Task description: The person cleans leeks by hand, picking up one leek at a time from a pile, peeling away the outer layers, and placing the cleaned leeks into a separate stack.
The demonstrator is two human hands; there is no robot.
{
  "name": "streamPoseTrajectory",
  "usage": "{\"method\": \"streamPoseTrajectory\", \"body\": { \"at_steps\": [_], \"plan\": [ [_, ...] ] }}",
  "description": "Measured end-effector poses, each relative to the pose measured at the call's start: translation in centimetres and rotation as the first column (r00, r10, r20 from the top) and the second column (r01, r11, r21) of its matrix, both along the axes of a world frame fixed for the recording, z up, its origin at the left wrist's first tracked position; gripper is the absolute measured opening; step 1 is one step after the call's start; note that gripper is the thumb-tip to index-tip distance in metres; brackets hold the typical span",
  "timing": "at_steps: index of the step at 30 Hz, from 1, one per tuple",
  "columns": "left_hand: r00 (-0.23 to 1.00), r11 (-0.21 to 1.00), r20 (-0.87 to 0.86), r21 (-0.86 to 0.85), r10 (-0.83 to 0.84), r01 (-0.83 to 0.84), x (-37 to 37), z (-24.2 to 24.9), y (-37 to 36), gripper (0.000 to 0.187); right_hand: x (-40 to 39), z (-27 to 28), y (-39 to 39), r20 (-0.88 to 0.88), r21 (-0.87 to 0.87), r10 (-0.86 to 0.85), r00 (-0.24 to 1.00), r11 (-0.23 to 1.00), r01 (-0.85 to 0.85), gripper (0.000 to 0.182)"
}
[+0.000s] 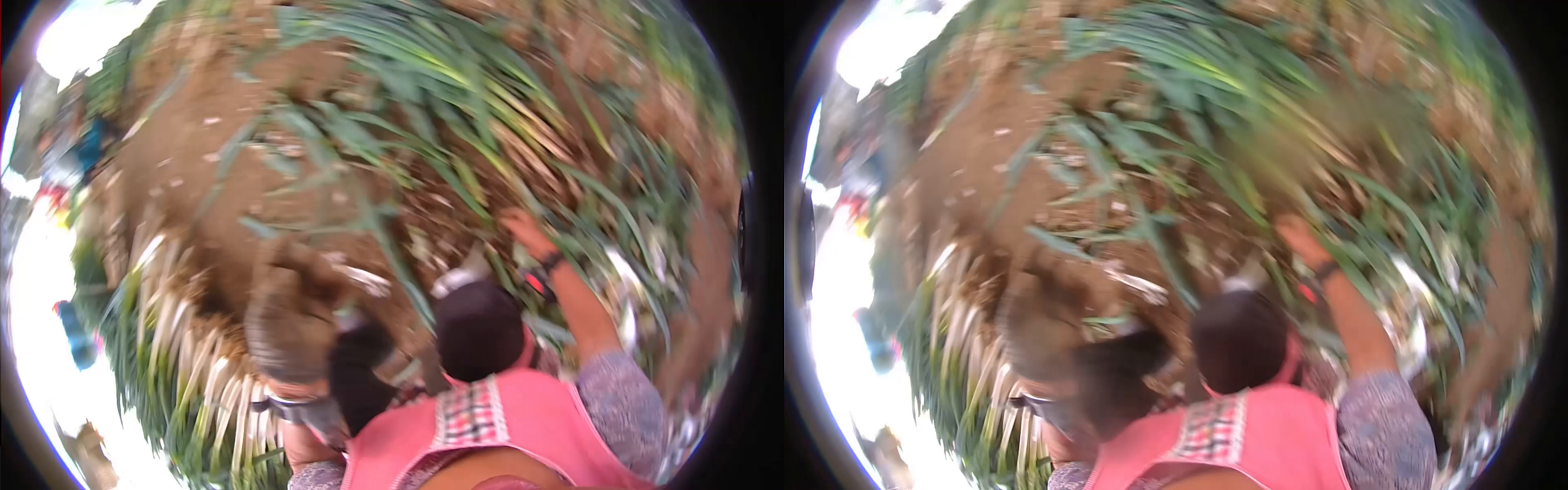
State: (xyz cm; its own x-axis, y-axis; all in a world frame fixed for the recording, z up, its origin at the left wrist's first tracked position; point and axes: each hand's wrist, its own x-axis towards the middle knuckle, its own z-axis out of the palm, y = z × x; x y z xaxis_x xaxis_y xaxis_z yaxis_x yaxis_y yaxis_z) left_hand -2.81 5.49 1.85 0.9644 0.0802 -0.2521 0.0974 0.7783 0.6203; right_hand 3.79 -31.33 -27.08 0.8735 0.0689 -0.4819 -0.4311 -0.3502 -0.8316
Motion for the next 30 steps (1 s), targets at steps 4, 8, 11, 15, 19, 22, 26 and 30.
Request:
{"method": "streamPoseTrajectory", "body": {
  "at_steps": [4,8,11,15,19,22,26,30],
  "plan": [
    [0.998,0.993,-0.052,-0.109,0.028,-0.034,-0.1,0.1,1.2,0.035,7.9,-7.8,-3.1,0.130,-0.222,0.082,0.988,0.974,-0.052,0.039],
    [0.987,0.986,-0.149,-0.146,0.056,-0.078,-0.8,-0.8,2.1,0.035,10.0,-10.4,-5.4,-0.110,-0.646,0.014,0.994,0.759,-0.082,0.061],
    [0.978,0.989,-0.191,-0.106,0.086,-0.108,-1.0,0.1,2.4,0.033,9.5,-12.1,-5.2,-0.263,-0.804,0.084,0.961,0.532,-0.267,0.068],
    [0.975,0.987,-0.206,-0.119,0.081,-0.107,-1.1,0.1,2.5,0.033,9.1,-5.1,-0.3,-0.329,-0.830,0.147,0.933,0.426,-0.360,0.063],
    [0.986,0.983,-0.162,-0.175,0.024,-0.053,-1.5,-0.7,2.5,0.033,8.7,-9.7,-3.1,-0.223,-0.855,0.110,0.968,0.456,-0.249,0.057],
    [0.991,0.979,-0.131,-0.205,-0.019,-0.008,-2.0,-0.5,2.2,0.033,7.5,-9.5,-3.3,-0.214,-0.741,0.013,0.977,0.649,-0.171,0.059],
    [0.987,0.981,-0.157,-0.193,-0.017,-0.014,-2.7,-0.3,2.2,0.034,6.4,-10.1,-4.7,-0.182,-0.645,0.053,0.982,0.748,-0.160,0.065],
    [0.979,0.984,-0.201,-0.162,0.033,-0.067,-3.0,0.1,2.3,0.032,7.9,-10.8,-4.7,-0.216,-0.626,0.018,0.976,0.765,-0.152,0.070]
  ]
}}
